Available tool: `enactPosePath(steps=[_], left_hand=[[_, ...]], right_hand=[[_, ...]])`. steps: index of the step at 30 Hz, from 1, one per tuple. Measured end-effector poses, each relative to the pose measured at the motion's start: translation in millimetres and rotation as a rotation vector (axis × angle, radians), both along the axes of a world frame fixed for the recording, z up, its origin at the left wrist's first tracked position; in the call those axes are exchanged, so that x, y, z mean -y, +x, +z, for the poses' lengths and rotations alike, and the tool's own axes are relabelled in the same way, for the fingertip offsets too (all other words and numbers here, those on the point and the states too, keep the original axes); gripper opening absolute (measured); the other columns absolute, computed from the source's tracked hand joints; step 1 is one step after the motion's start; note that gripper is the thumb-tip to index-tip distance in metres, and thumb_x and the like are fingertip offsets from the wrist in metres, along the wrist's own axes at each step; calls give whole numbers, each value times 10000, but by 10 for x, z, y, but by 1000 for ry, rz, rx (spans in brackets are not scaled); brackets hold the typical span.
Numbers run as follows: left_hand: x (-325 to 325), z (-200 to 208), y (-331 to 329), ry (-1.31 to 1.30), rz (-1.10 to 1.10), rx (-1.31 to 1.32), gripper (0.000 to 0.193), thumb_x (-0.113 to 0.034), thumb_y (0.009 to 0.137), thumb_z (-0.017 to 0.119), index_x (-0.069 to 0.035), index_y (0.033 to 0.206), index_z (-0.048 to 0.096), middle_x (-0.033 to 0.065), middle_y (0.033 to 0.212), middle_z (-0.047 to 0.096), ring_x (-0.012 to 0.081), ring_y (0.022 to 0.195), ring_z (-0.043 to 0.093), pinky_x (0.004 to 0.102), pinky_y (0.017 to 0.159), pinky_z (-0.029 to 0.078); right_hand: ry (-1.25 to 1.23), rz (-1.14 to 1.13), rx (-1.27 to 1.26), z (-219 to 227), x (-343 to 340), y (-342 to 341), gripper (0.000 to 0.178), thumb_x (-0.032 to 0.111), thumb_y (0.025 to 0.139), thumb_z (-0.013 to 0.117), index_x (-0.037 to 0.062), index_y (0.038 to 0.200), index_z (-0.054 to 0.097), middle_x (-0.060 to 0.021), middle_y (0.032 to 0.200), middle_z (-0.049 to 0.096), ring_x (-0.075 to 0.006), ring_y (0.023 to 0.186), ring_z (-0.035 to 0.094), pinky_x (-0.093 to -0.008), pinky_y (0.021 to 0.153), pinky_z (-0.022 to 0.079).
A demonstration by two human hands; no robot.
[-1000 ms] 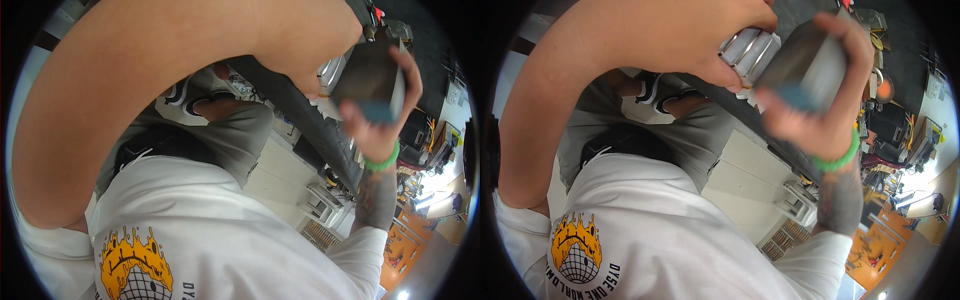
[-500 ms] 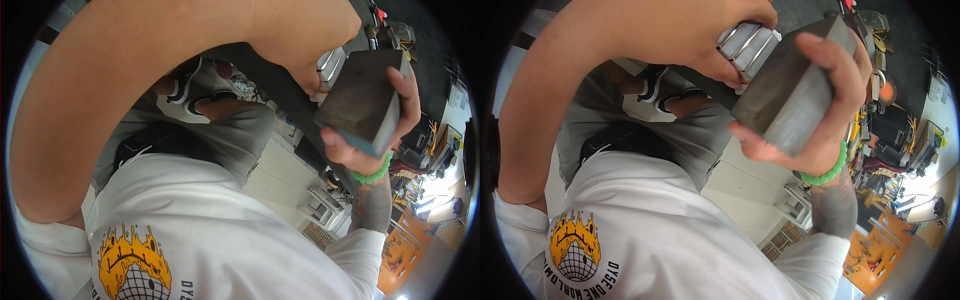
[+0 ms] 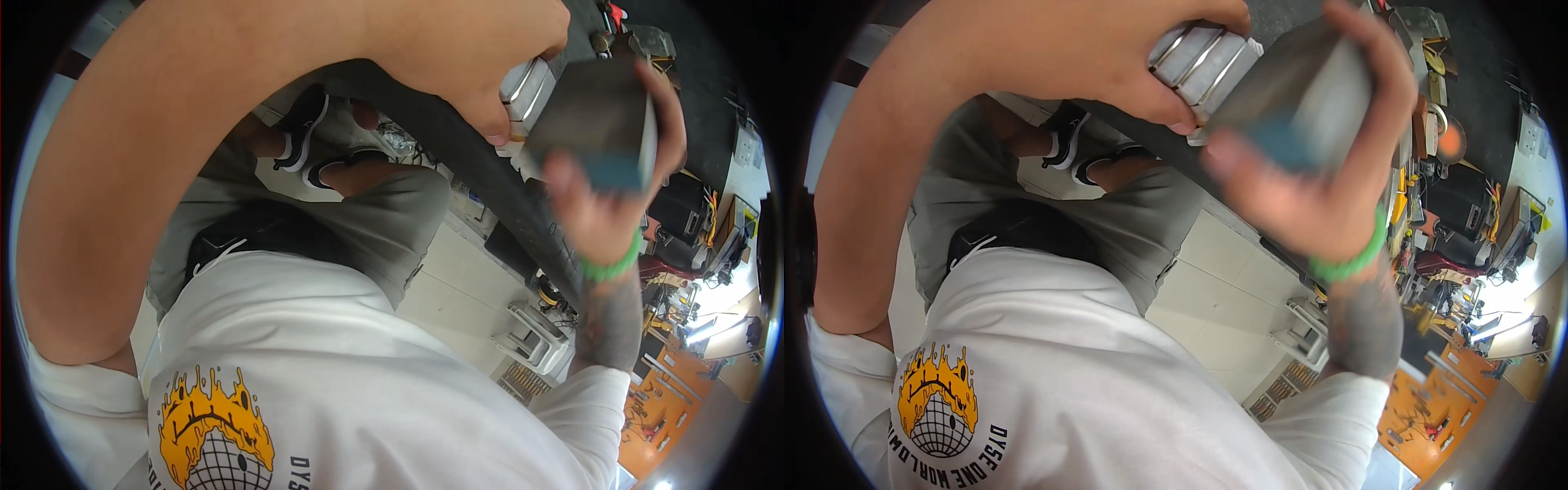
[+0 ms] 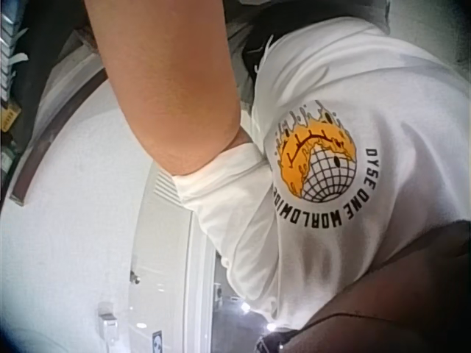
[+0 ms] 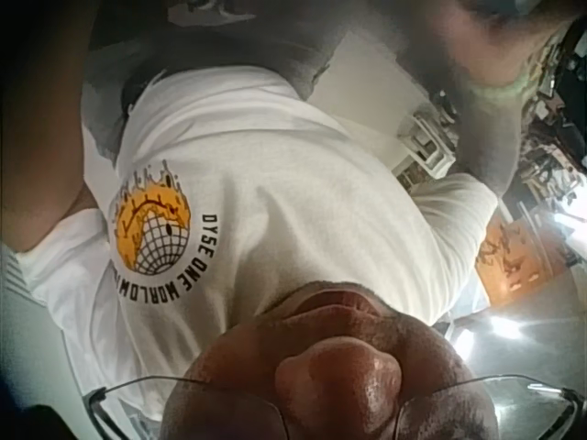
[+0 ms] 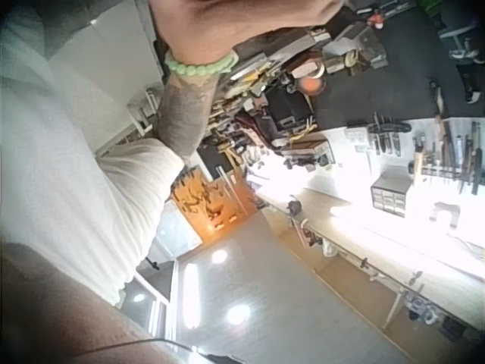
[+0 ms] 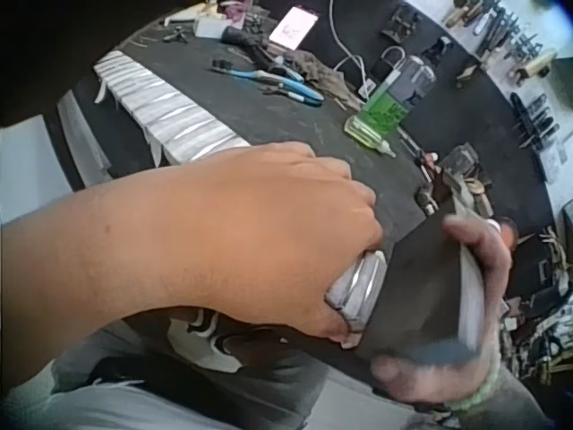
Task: The recorder is sanding the frets of a guitar neck and removing masking tape.
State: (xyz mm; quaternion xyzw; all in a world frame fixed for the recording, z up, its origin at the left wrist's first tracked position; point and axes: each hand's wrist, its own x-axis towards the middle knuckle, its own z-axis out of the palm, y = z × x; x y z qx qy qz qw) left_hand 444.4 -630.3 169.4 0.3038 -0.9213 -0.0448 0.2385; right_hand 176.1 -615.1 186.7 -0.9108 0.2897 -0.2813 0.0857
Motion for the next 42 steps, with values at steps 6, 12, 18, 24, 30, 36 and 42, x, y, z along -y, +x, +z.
enactPosePath(steps=[6,12,18,24,30,36,42], left_hand=[[-89,57,-53,-78,87,97,549,-518,842,767,-23,1078,748,118,1085,691,302,1140,627,408,1014,479],[-62,75,11,33,3,28,597,-546,832,768,-34,1137,738,105,1126,681,296,1159,615,395,1024,473],[-62,141,25,37,-19,-5,628,-552,821,777,-42,1184,729,92,1150,677,282,1171,608,391,1030,468],[-54,141,-36,22,12,40,632,-544,804,792,-44,1185,731,90,1135,675,277,1160,610,385,1000,470],[-113,164,11,10,2,25,628,-540,792,803,-35,1160,735,88,1071,667,281,1102,619,387,961,474],[60,18,-74,24,5,48,629,-541,785,806,-36,1153,731,89,1067,667,287,1084,625,393,961,477],[-96,113,-109,-31,19,61,635,-537,782,808,-35,1164,730,100,1097,674,286,1108,627,396,971,481]], right_hand=[[104,-103,-17,48,214,15,871,243,870,847,21,1529,322,-115,1260,604,-179,1113,621,-323,950,522],[148,8,90,-14,151,48,878,282,864,852,21,1522,332,-115,1265,592,-185,1134,613,-337,951,524],[214,-64,121,-9,280,-45,857,268,865,848,17,1510,342,-125,1255,596,-187,1103,615,-330,940,520],[125,27,88,-30,-31,5,1081,444,737,916,10,1515,302,-176,1400,486,-270,1226,582,-421,964,529],[-133,156,15,-59,-157,80,1002,364,779,899,36,1519,309,-146,1371,507,-229,1228,568,-407,947,537],[-94,-28,18,-18,72,-19,1052,429,704,941,20,1480,360,-169,1357,468,-286,1264,513,-428,1063,438],[-34,-113,-32,37,36,136,1079,427,682,947,32,1490,349,-171,1350,486,-292,1245,537,-434,1041,463]])
